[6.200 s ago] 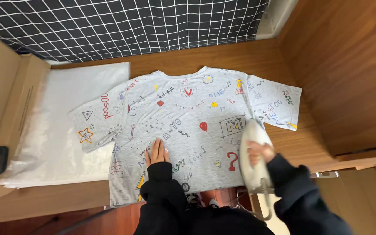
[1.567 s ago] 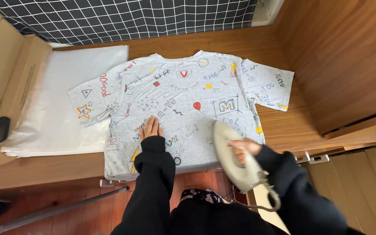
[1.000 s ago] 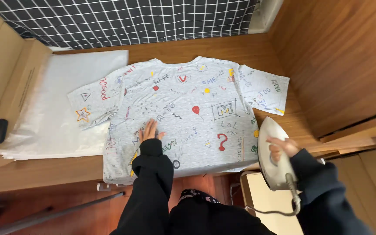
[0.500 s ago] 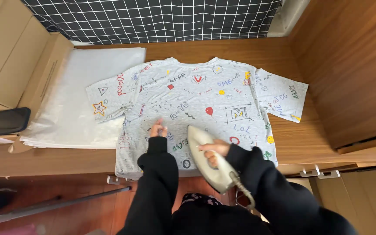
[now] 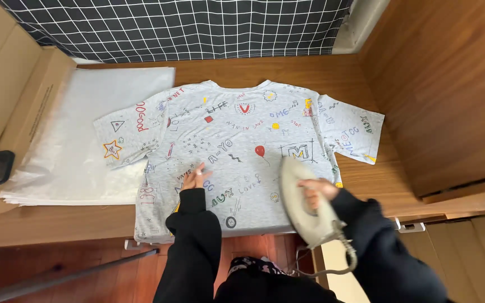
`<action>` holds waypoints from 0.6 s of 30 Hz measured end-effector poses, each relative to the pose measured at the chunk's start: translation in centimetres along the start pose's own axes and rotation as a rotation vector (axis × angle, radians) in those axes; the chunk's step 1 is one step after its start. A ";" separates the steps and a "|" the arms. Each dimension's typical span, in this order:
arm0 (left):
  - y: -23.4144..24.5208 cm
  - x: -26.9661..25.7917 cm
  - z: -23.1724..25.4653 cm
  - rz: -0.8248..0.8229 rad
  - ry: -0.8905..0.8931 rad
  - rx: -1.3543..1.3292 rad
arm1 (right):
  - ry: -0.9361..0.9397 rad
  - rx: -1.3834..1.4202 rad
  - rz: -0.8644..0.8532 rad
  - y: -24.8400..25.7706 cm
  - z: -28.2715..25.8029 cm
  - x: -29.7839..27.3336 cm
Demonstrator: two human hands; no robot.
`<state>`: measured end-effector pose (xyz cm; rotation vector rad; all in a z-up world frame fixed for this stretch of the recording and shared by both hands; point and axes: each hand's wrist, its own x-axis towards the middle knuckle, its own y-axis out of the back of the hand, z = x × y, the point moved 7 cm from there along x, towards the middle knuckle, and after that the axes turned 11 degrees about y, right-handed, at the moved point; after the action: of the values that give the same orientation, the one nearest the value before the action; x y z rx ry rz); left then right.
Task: The person irons a white t-shirt with colorful patterns, then folds it in half and irons it again to create a neat crease.
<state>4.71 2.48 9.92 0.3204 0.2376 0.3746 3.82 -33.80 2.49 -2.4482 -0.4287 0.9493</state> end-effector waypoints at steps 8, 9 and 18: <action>-3.2 7.5 -12.4 -0.410 -0.234 -0.774 | 0.141 0.223 -0.129 8.5 -2.9 -2.3; -2.4 5.5 -9.8 -0.402 -0.212 -0.754 | 0.148 0.246 -0.145 8.6 -2.8 -2.4; -1.6 5.8 -6.0 -0.453 0.420 0.824 | 0.205 0.258 -0.217 8.2 -3.1 -2.1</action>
<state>8.73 4.90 2.86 0.9775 0.8660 -0.1335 5.38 -42.59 1.28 -2.1847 -0.4577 0.6143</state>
